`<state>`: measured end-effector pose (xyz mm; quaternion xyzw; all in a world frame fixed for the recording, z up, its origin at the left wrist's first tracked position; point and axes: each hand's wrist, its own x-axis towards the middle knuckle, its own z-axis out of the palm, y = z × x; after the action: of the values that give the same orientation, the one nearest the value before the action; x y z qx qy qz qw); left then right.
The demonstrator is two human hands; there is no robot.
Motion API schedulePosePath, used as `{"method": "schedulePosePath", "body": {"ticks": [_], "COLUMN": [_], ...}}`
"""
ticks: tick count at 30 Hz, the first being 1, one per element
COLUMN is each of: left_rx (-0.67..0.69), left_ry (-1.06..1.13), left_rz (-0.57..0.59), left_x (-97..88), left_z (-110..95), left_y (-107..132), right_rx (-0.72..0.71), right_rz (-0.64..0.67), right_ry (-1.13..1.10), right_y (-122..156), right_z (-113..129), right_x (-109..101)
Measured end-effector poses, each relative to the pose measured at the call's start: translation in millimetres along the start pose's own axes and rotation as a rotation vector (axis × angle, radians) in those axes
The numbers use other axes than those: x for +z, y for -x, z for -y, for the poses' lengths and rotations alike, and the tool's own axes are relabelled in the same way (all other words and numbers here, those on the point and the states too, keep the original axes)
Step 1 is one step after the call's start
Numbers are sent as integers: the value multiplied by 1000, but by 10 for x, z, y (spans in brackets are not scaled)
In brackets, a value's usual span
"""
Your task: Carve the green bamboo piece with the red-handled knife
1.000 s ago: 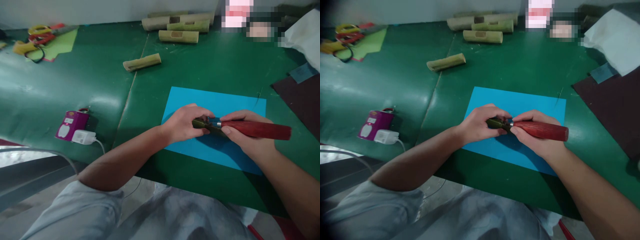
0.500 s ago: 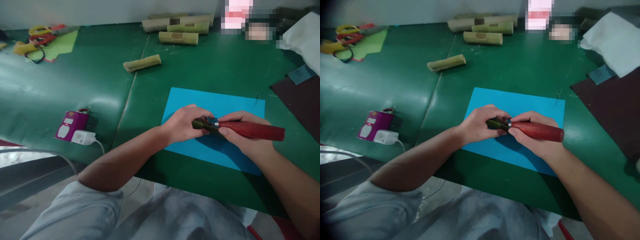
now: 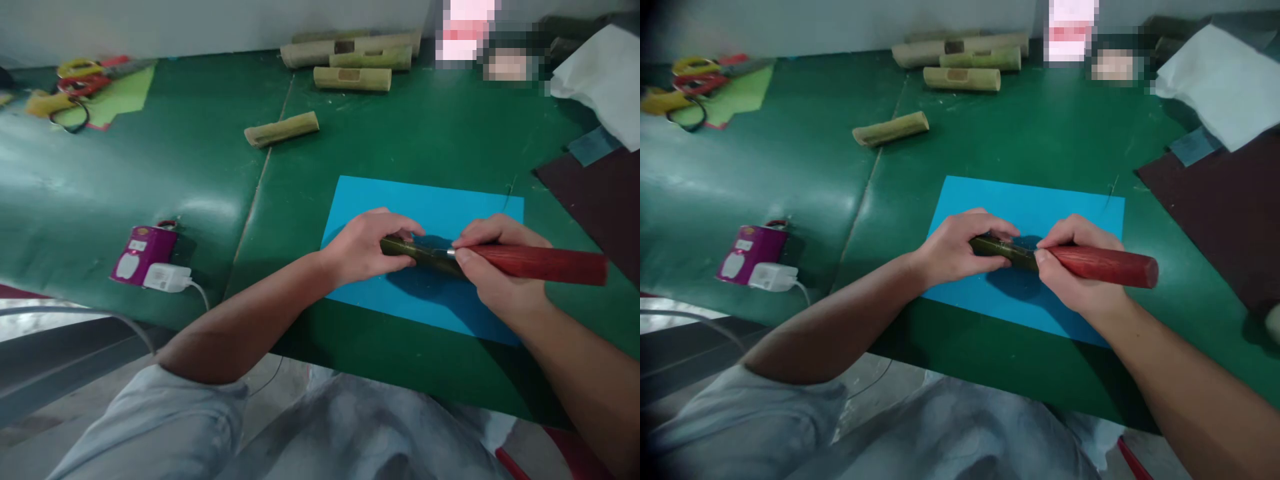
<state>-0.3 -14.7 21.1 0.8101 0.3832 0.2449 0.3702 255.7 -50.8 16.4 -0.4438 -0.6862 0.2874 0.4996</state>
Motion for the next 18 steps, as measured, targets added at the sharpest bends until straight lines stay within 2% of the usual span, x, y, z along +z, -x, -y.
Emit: {"method": "schedulePosePath", "body": {"ticks": [8,18], "left_rx": [0,-21], "left_ry": [4,-31], "left_rz": [9,23], "left_x": [-6,-8], "left_z": [7,-6], "left_y": [-1,-9], "right_rx": [14,55], "right_rz": [-57,-65], "right_ry": [-120,-112], "right_y": [21,61], "right_z": [12,-27], "right_x": [12,8]}}
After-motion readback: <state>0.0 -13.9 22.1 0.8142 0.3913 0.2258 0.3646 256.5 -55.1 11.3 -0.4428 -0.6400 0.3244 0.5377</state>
